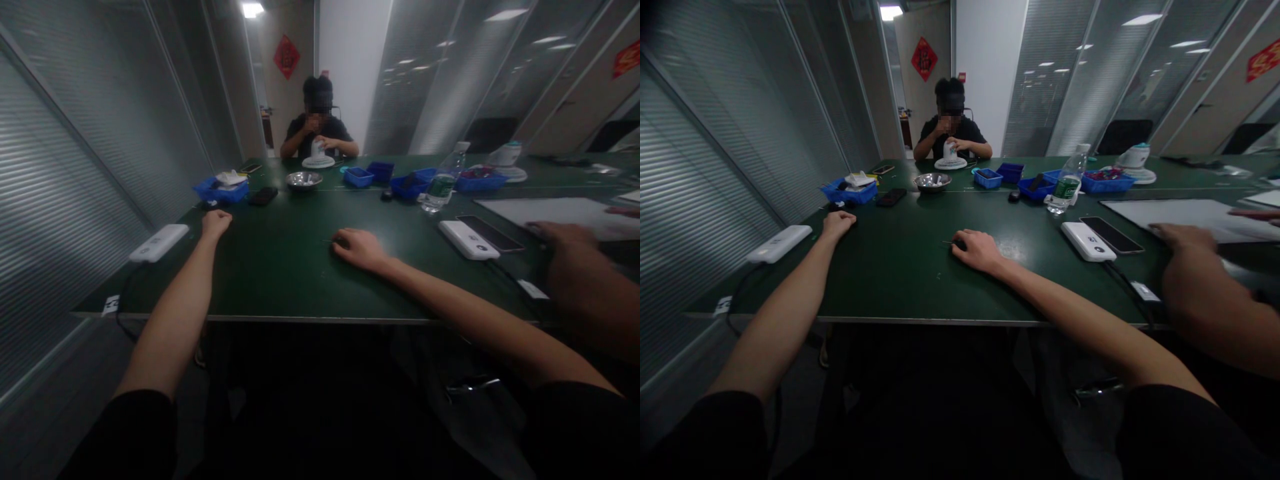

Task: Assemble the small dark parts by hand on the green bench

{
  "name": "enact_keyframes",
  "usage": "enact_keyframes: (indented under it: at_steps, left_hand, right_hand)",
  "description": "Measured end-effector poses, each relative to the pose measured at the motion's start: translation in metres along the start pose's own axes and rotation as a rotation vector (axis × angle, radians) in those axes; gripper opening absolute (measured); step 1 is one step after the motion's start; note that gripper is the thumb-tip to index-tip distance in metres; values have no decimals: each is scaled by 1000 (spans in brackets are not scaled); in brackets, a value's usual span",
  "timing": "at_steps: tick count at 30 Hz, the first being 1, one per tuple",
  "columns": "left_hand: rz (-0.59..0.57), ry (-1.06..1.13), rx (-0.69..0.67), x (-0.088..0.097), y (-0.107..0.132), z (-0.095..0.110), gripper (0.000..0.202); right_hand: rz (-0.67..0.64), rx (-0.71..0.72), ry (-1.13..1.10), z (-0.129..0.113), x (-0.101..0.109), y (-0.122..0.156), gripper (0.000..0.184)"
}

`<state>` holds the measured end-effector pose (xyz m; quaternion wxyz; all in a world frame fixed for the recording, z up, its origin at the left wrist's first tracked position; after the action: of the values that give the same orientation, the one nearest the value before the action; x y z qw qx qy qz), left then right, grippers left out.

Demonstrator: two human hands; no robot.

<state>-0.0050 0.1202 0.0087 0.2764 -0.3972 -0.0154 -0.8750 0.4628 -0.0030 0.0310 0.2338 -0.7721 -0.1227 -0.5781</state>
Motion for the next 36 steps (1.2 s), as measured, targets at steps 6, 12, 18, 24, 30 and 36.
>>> enact_keyframes:
  at_steps: [6, 12, 18, 24, 30, 36]
  left_hand:
    - [-13, 14, 0, -2, -4, -3, 21]
    - [1, 63, 42, -2, -2, -4, 20]
    - [22, 64, 52, -4, -4, -8, 22]
    - [29, 40, 35, -2, -4, -10, 19]
    - [18, -23, -9, 2, 4, 3, 18]
    - [-6, -96, -121, -1, 13, 22, 19]
  right_hand:
    - [-8, -3, 5, -1, 0, 0, 35]
    - [-22, -7, -1, 0, 0, -1, 35]
    - [-12, -4, -1, -1, 0, -1, 36]
    - [-7, -3, -4, 0, 0, -1, 36]
    - [-29, -18, -8, 1, -1, -1, 37]
    - [-16, -1, -13, -2, 1, 0, 36]
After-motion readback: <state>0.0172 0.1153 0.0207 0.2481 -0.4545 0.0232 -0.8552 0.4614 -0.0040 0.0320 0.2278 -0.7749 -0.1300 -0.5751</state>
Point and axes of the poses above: each hand's wrist, its own y-axis away from the middle knuckle, its own x-axis out of the back of the hand, z = x × y, the point moved 10 cm from there along -y, towards the middle knuckle, and after that the axes turned 1 degree about -x, right-handed, at the moved point
